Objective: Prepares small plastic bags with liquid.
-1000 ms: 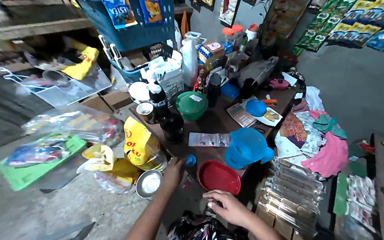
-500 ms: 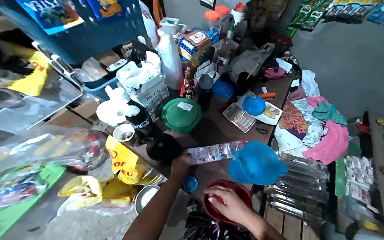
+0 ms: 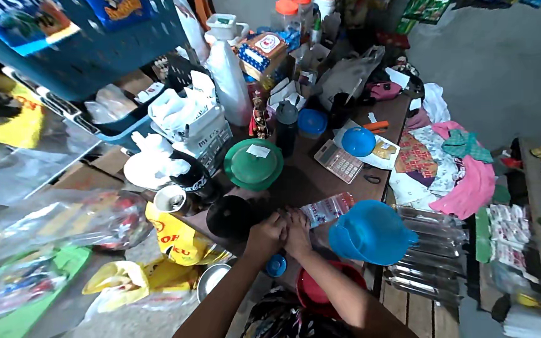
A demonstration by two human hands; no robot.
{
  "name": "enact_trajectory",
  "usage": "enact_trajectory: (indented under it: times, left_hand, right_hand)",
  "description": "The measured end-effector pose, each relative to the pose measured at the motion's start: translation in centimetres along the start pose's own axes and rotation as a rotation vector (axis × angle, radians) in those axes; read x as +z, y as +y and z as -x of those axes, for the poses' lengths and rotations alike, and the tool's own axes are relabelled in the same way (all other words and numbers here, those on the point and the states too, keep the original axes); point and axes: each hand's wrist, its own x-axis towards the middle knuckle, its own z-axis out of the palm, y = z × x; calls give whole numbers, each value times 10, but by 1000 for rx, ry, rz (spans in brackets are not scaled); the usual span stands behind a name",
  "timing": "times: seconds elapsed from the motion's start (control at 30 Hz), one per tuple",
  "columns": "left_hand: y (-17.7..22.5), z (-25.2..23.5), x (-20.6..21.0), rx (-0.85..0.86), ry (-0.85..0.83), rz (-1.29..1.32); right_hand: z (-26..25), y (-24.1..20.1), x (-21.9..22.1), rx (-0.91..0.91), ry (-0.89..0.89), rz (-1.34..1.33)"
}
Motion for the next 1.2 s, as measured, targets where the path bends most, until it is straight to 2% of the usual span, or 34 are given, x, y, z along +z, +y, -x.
enact_trajectory:
  times: [0.1,0.23,0.4,0.53,0.73,0.87,0.93,1.0,1.03,1.1,1.13,1.2]
  left_hand:
    - [1,1,-12,49,46,6]
    - [6,0,-45,47,174,43]
    - [12,8,-82,152,235,64]
    - [17,20,-102,225,368,-15]
    - [28,44,-159,229,524,-50]
    - [25,75,-215,247,665,-156]
    - [32,87,-229,272,635,-147]
    - [43,94,-233,317,552,-98]
    - [51,95,-232,347,511,-49]
    - [69,95,-227,386,446,68]
    - [76,96,-223,385,437,100]
    - [91,101,-216,358,427,123]
  right_hand:
    - [-3,2,-7,67,-56,-34]
    - [-8,13,-5,162,-133,72]
    - [-9,18,-8,133,-66,-12]
    - [-8,24,-8,101,-34,-32]
    - [-8,26,-8,121,-59,-13]
    - [-8,25,-11,140,-167,12]
    - [-3,16,-26,128,-258,12]
    - [14,2,-49,25,-304,-91]
    - [26,-7,-62,-77,-246,-210]
    - [49,-28,-83,-352,-48,-592]
    - [58,-41,-93,-491,-16,-818]
    - [74,-68,-114,-705,-145,-1075]
